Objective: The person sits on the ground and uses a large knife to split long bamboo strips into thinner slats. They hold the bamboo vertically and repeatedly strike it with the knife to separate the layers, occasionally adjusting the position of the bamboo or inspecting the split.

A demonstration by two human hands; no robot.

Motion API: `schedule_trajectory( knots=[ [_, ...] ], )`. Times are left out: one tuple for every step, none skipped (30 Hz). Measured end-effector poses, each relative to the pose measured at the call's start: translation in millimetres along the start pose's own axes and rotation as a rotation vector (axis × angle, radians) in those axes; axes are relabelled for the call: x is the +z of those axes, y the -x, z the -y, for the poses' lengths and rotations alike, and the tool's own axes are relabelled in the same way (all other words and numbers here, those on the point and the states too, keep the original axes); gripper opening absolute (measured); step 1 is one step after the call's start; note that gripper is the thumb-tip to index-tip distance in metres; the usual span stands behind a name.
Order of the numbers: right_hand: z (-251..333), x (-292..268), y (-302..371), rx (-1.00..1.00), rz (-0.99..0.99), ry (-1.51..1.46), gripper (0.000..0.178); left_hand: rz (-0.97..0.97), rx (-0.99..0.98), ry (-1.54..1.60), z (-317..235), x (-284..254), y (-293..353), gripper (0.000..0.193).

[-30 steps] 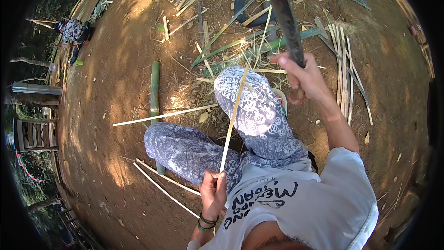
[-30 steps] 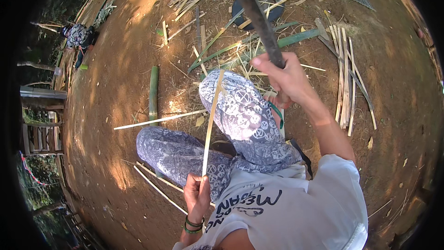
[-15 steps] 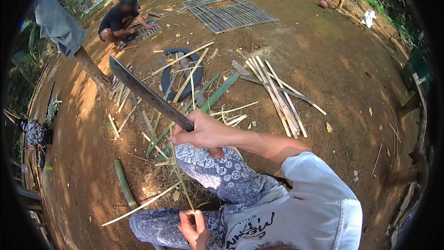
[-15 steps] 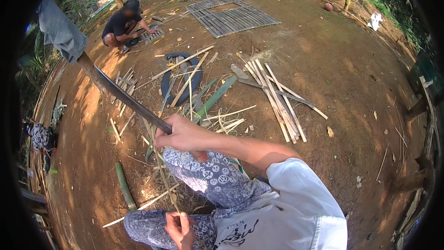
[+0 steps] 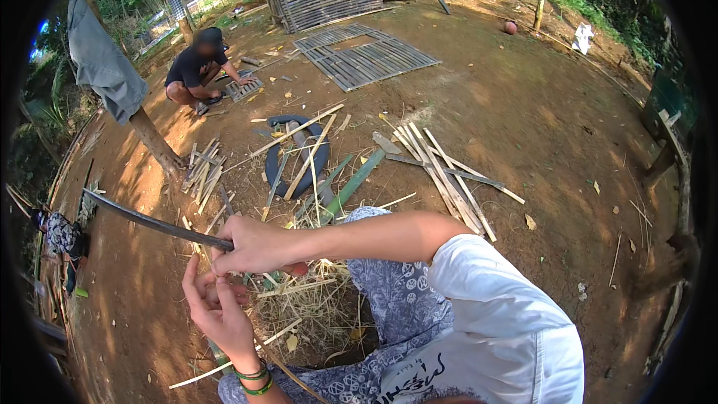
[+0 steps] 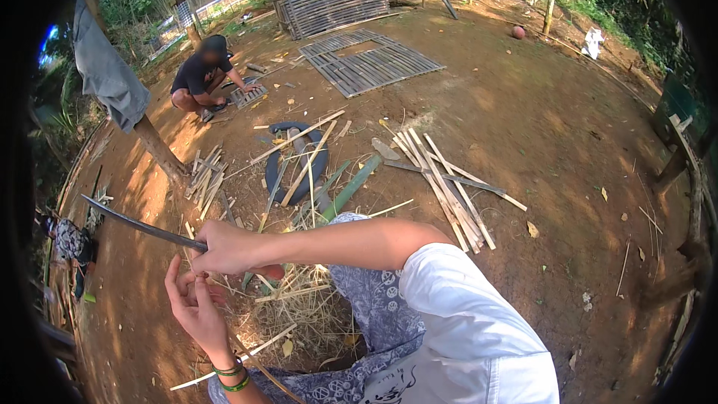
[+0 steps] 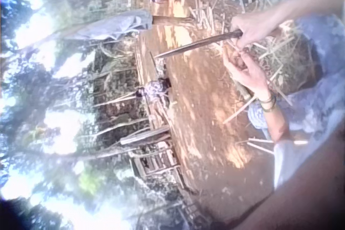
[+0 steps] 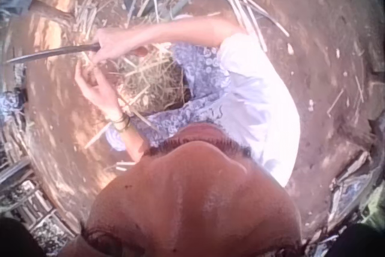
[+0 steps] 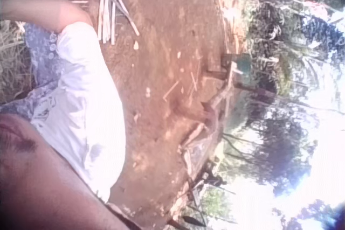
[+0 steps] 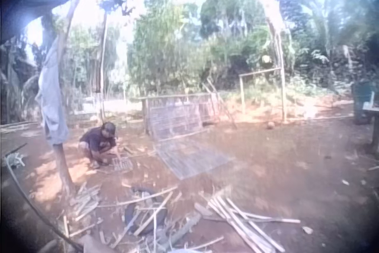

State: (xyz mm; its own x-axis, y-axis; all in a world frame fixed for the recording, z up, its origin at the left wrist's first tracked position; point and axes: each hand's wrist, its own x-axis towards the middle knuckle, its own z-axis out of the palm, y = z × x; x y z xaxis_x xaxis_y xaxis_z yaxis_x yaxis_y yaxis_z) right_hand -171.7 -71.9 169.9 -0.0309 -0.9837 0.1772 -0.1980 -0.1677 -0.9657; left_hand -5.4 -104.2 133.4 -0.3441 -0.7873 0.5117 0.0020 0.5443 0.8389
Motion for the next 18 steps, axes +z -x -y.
schedule_trajectory(
  knots=[
    [4,-3,1,0.055,0.004,-0.014,0.019,0.004,-0.012,-0.018,2,0,-2,0.041],
    [7,-4,1,0.111,0.008,-0.027,0.018,0.008,-0.024,-0.035,4,1,-4,0.04],
    [-2,-6,-2,0.109,0.009,-0.073,0.018,-0.002,-0.015,-0.04,13,6,-6,0.034],
    [-18,-6,-8,0.104,0.013,-0.116,0.019,0.018,0.014,-0.103,23,6,-8,0.032],
    [-31,-6,-12,0.099,0.016,-0.158,0.019,0.039,0.043,-0.166,36,4,-9,0.031],
    [-39,-4,-14,0.109,0.022,-0.187,0.019,0.052,0.068,-0.237,43,3,-11,0.03],
    [-46,-2,-16,0.119,0.028,-0.215,0.019,0.008,0.136,-0.32,48,8,-12,0.025],
    [-52,1,-17,0.128,0.032,-0.242,0.019,0.01,0.133,-0.331,50,8,-10,0.025],
    [-59,4,-16,0.129,0.009,-0.209,0.02,0.014,0.128,-0.345,52,8,-6,0.025],
    [-64,6,-15,0.141,-0.001,-0.202,0.021,0.018,0.123,-0.359,52,8,-4,0.026],
    [-69,9,-16,0.152,-0.011,-0.194,0.022,0.0,0.117,-0.388,50,10,-3,0.024],
    [-76,11,-14,0.176,-0.024,-0.186,0.023,0.009,0.136,-0.413,54,10,-1,0.024],
    [-85,13,-15,0.183,-0.005,-0.168,0.025,0.018,0.154,-0.439,58,10,2,0.024],
    [-92,16,-15,0.197,-0.007,-0.171,0.025,0.027,0.172,-0.466,63,10,4,0.024],
    [-95,18,-14,0.21,-0.008,-0.165,0.024,-0.006,0.194,-0.427,71,12,5,0.023],
    [-97,20,-13,0.224,-0.009,-0.158,0.023,0.017,0.187,-0.447,76,11,8,0.023],
    [-99,22,-11,0.264,-0.004,-0.137,0.022,0.04,0.179,-0.467,79,9,12,0.022],
    [-102,25,-12,0.277,-0.005,-0.181,0.021,0.059,0.178,-0.492,81,6,14,0.022]
  ],
)
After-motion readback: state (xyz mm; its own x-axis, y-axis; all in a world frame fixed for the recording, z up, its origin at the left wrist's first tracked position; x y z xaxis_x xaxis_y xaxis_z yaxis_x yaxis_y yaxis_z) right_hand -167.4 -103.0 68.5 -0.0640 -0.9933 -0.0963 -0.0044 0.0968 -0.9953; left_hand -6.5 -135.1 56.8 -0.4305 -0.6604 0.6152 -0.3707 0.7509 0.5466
